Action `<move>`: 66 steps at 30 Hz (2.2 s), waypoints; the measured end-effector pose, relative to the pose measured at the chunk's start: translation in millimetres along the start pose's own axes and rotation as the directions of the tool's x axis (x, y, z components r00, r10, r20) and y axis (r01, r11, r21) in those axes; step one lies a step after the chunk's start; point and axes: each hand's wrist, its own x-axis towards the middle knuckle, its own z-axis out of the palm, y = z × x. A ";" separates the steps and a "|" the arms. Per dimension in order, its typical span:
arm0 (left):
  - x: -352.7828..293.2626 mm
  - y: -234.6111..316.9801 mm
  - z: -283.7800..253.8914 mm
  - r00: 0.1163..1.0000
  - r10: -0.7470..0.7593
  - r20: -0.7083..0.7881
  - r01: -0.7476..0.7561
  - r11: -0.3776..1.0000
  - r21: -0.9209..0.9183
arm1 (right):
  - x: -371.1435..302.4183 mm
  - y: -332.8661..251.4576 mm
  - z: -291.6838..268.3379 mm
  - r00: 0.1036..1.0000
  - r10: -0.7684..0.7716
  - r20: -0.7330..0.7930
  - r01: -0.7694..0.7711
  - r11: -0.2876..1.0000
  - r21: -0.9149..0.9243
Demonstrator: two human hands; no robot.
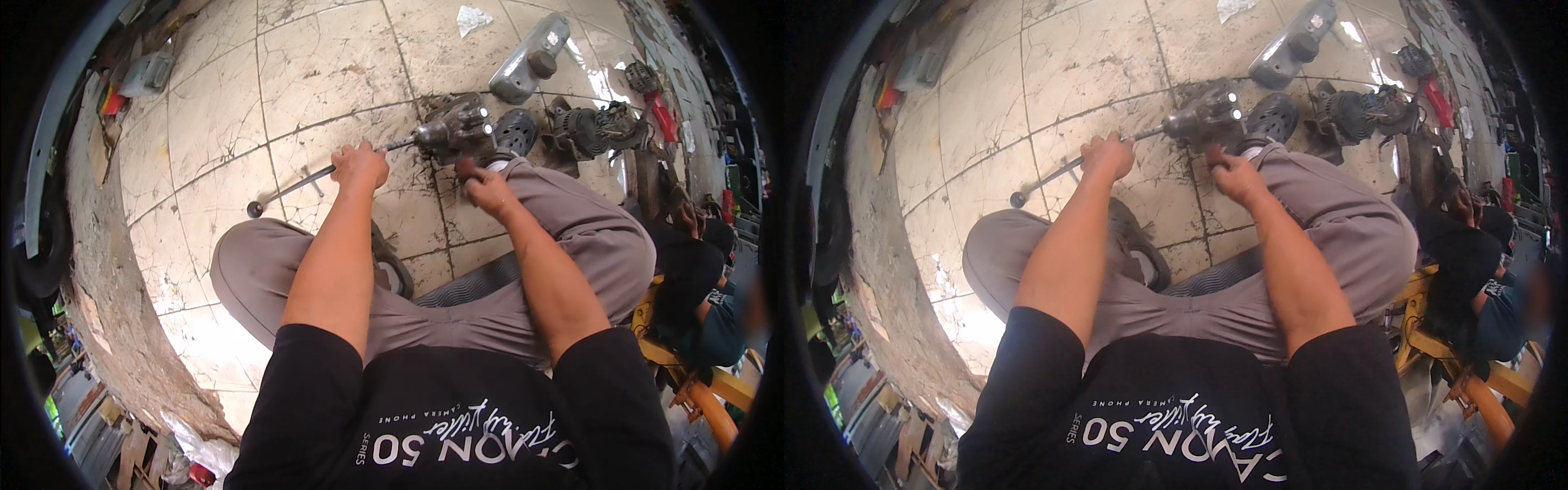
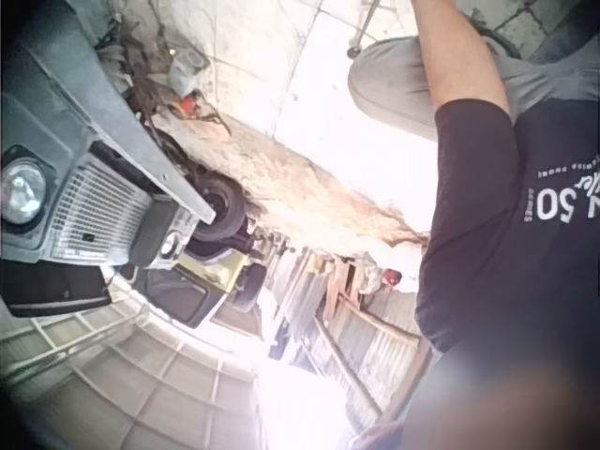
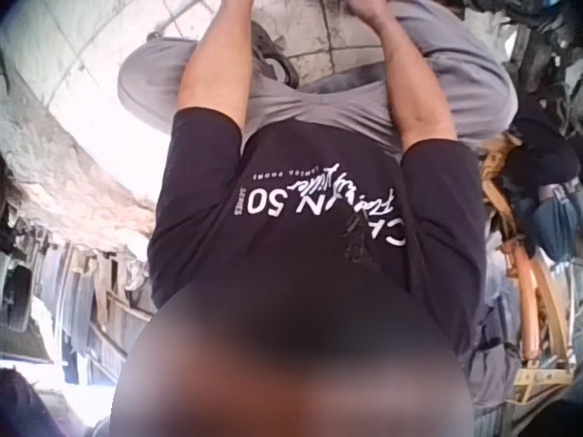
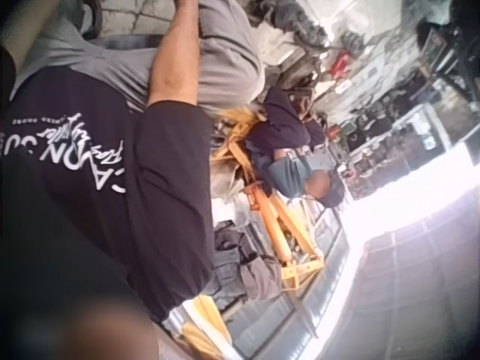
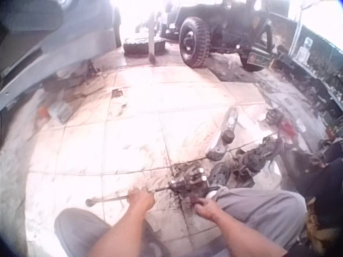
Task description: The person sits on the floor and uses a T-handle wrench to turn a bolt on a small engine block. They repeatedly wipe the engine surface with a red cloth and use their fingers to adjust or inspect the bolt area. The person continues this cycle of turning and wiping throughout the clip.
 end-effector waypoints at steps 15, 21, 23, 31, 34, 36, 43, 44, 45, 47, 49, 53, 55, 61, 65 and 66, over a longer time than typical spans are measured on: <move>-0.1 -8.8 3.8 1.000 -0.023 0.005 0.023 1.000 -0.001 | 6.9 -58.9 2.4 0.945 -0.108 -0.307 0.040 0.975 -0.219; 1.4 -9.2 4.8 1.000 -0.025 -0.008 0.025 1.000 -0.011 | 20.9 -39.9 14.7 0.958 -0.001 -0.285 -0.053 0.982 -0.182; -0.2 -12.2 3.2 1.000 -0.023 0.006 0.023 1.000 -0.010 | 19.7 -52.0 9.5 0.973 0.011 -0.232 -0.053 0.983 -0.178; -2.0 -8.0 5.0 1.000 -0.028 -0.008 0.028 1.000 0.002 | 9.9 -68.6 0.2 0.959 0.081 -0.270 -0.170 0.931 -0.324; -0.3 -6.0 4.7 1.000 -0.022 -0.009 0.022 1.000 0.012 | 12.8 -67.1 2.3 0.957 0.100 -0.271 -0.193 0.919 -0.345; 1.0 -7.9 6.4 0.999 -0.037 -0.014 0.037 0.999 0.007 | 10.1 -72.3 1.7 0.964 0.103 -0.244 -0.194 0.902 -0.385; -0.3 -6.3 5.1 1.000 -0.011 -0.008 0.011 1.000 0.008 | 12.0 -64.2 -1.7 0.970 0.098 -0.223 -0.164 0.940 -0.300; 0.1 -7.1 6.3 1.000 -0.002 -0.019 0.002 1.000 0.011 | 13.1 -57.9 -2.6 0.973 0.107 -0.204 -0.161 0.949 -0.272; 0.8 -8.6 5.7 1.000 -0.007 -0.019 0.007 1.000 0.013 | 11.5 -63.3 -2.9 0.973 0.103 -0.207 -0.166 0.936 -0.310; 1.6 -11.5 5.8 1.000 -0.017 -0.018 0.017 1.000 0.015 | 5.3 -73.2 -0.7 0.972 0.096 -0.215 -0.175 0.906 -0.386; 0.0 -9.5 5.2 1.000 -0.001 -0.026 0.002 1.000 0.016 | 1.9 -81.9 -1.6 0.966 0.102 -0.236 -0.195 0.890 -0.413; 2.0 -12.2 9.6 0.999 0.023 -0.049 -0.022 1.000 0.015 | 2.6 -80.6 -3.0 0.967 0.124 -0.223 -0.210 0.883 -0.419; 1.7 -12.1 10.2 0.999 0.012 -0.051 -0.012 1.000 0.000 | -1.7 -85.3 -3.7 0.968 0.107 -0.227 -0.201 0.872 -0.446; 2.3 -10.8 9.7 0.999 -0.005 -0.041 0.006 1.000 0.004 | 9.7 -83.8 -5.7 0.967 0.080 -0.240 -0.177 0.892 -0.417; -1.3 -8.9 6.3 0.999 -0.031 -0.014 0.030 1.000 -0.007 | 3.1 -86.9 -3.9 0.963 0.062 -0.263 -0.174 0.887 -0.429; -0.9 -8.0 6.3 1.000 -0.024 -0.015 0.024 1.000 -0.001 | 4.2 -85.1 -4.8 0.964 0.059 -0.258 -0.173 0.878 -0.446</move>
